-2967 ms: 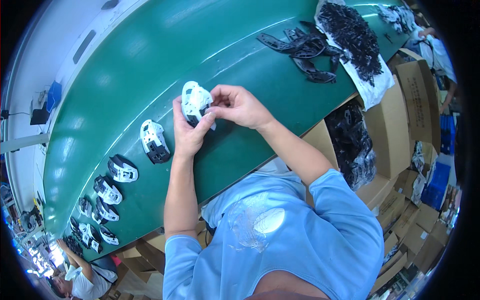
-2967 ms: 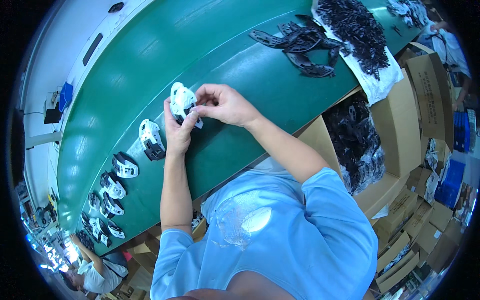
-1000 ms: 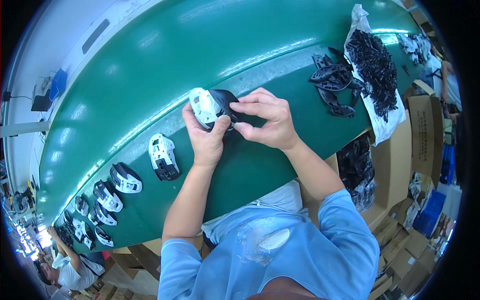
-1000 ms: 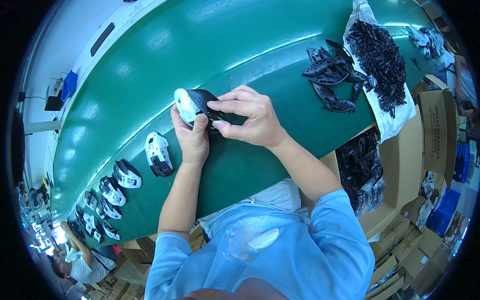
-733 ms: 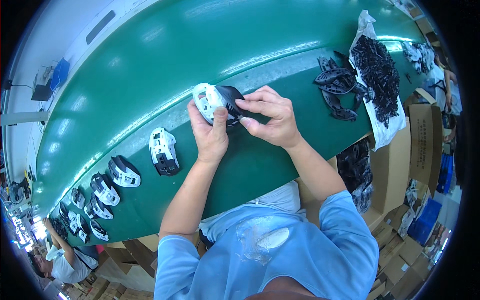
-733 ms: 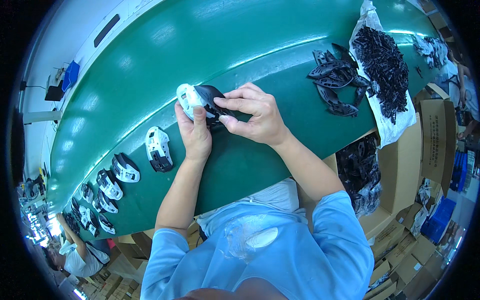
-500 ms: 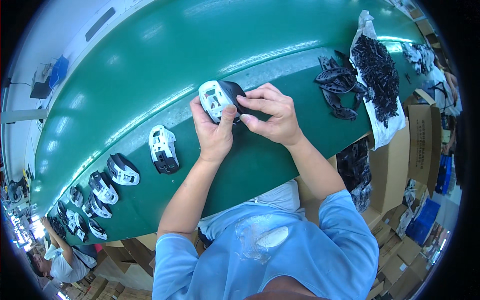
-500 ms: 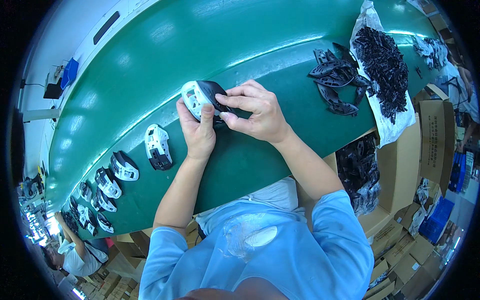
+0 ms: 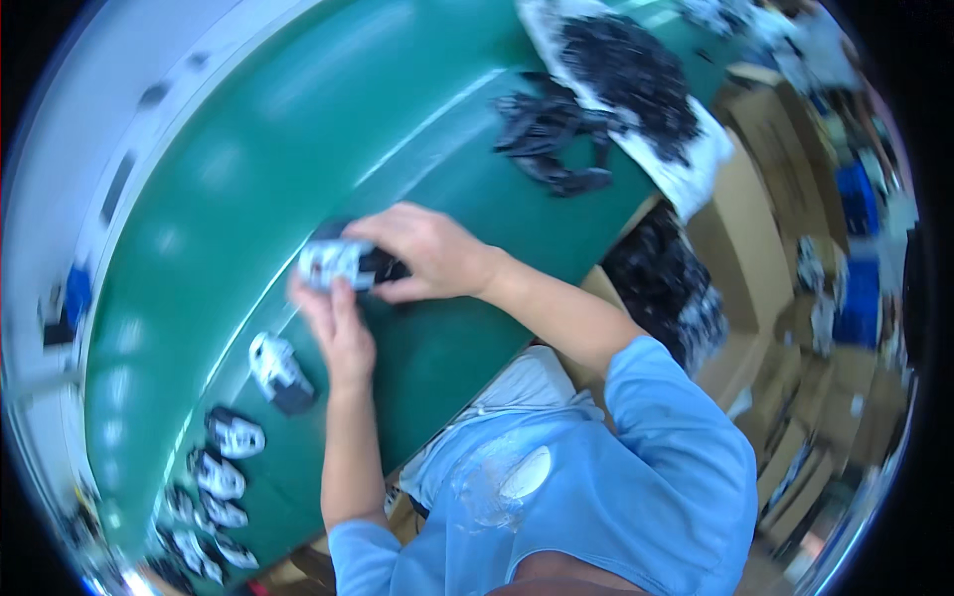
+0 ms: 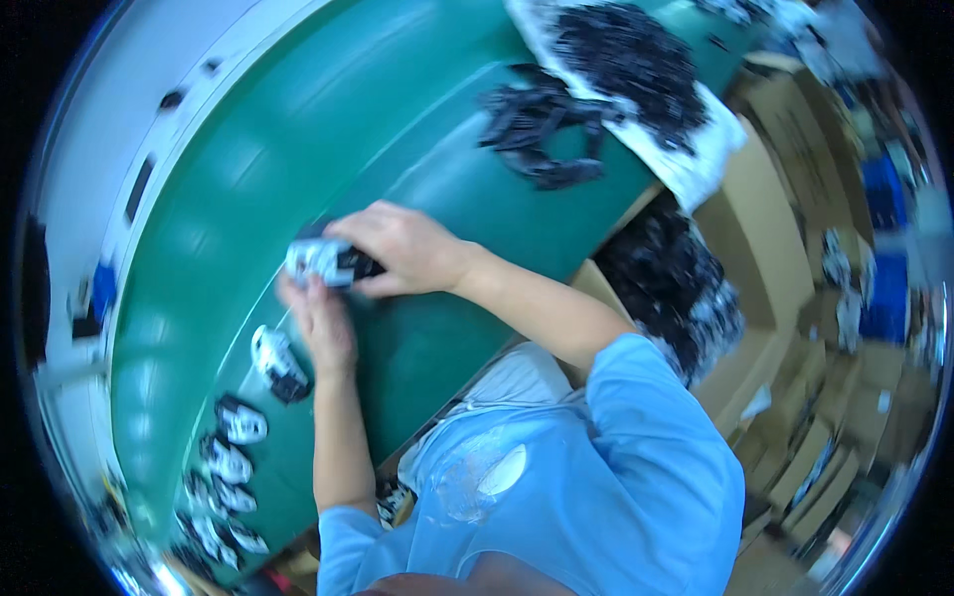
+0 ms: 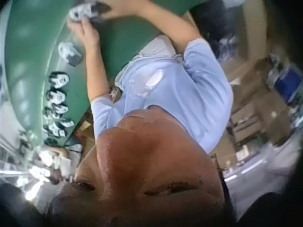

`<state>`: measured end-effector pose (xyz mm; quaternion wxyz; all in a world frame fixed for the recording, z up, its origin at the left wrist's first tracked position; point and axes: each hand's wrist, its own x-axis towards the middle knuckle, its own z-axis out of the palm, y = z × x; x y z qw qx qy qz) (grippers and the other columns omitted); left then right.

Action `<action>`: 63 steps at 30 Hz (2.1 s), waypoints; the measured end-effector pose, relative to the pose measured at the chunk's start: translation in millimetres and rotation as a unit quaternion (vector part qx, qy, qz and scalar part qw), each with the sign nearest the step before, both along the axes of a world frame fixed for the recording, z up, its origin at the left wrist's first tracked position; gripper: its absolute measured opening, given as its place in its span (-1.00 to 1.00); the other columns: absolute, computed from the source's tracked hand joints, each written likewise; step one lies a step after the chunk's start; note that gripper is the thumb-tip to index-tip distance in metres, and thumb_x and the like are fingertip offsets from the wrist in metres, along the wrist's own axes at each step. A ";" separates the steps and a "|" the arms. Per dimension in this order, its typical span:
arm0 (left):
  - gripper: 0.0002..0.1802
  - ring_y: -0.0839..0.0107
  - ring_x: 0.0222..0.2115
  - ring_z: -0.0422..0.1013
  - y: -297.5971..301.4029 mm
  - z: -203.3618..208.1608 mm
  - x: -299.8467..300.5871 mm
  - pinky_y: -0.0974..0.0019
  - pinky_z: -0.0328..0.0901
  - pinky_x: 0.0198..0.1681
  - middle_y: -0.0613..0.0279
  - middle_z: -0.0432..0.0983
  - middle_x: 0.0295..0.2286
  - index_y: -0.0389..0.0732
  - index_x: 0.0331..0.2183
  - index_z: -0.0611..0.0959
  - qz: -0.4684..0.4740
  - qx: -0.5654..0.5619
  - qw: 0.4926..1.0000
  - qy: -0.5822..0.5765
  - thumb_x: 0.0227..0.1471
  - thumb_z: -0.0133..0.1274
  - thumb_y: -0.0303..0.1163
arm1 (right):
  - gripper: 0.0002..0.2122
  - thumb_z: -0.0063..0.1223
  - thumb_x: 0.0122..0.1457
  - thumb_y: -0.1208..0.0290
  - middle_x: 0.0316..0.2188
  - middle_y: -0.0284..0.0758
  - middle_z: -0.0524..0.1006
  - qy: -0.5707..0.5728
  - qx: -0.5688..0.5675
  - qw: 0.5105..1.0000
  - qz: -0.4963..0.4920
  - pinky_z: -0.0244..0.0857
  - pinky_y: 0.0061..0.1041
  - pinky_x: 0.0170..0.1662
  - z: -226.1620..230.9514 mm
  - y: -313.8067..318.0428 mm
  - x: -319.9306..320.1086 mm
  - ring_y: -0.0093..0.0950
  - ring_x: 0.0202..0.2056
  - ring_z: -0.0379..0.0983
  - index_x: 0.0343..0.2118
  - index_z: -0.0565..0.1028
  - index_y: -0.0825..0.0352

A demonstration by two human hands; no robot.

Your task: The person assembles and organizes computer mouse components and plastic parts by hand at an industrial workstation.

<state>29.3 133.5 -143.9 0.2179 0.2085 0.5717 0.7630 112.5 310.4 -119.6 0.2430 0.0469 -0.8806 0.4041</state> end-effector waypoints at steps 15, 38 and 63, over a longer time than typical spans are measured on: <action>-0.68 0.00 -0.35 0.36 27.2 20.8 -13.3 -0.01 0.24 -0.24 0.00 0.48 -0.37 -0.30 -0.29 0.58 -0.072 -0.239 0.778 0.577 0.13 0.17 -0.20 | -0.34 0.48 -0.23 0.15 -0.21 -0.25 0.50 -0.014 0.079 0.993 -0.087 0.36 -0.34 -0.02 -10.5 -10.7 45.6 -0.27 -0.19 0.40 -0.05 0.53 0.43; -0.24 -0.14 0.19 0.22 -40.9 70.0 -22.6 -0.14 0.08 0.26 -0.15 0.34 0.17 -0.36 0.13 0.49 0.146 -0.462 0.649 0.586 0.08 0.29 -0.04 | -0.67 0.29 0.08 0.18 -0.32 -0.17 0.69 -0.143 0.161 0.833 -0.509 0.51 -0.26 -0.09 -17.2 279.7 165.5 -0.18 -0.26 0.65 -0.14 0.67 0.26; -0.26 0.48 -0.20 0.41 14.5 2.3 -4.8 0.39 0.36 -0.18 0.18 0.45 -0.11 -0.32 0.19 0.31 0.025 -0.078 0.997 0.014 0.37 -0.23 0.18 | -0.83 0.33 0.17 0.55 -0.38 -0.43 0.60 -0.015 -0.578 0.816 -0.013 0.34 -0.74 -0.39 3.7 -46.5 -0.9 -0.73 -0.41 0.47 -0.19 0.58 0.37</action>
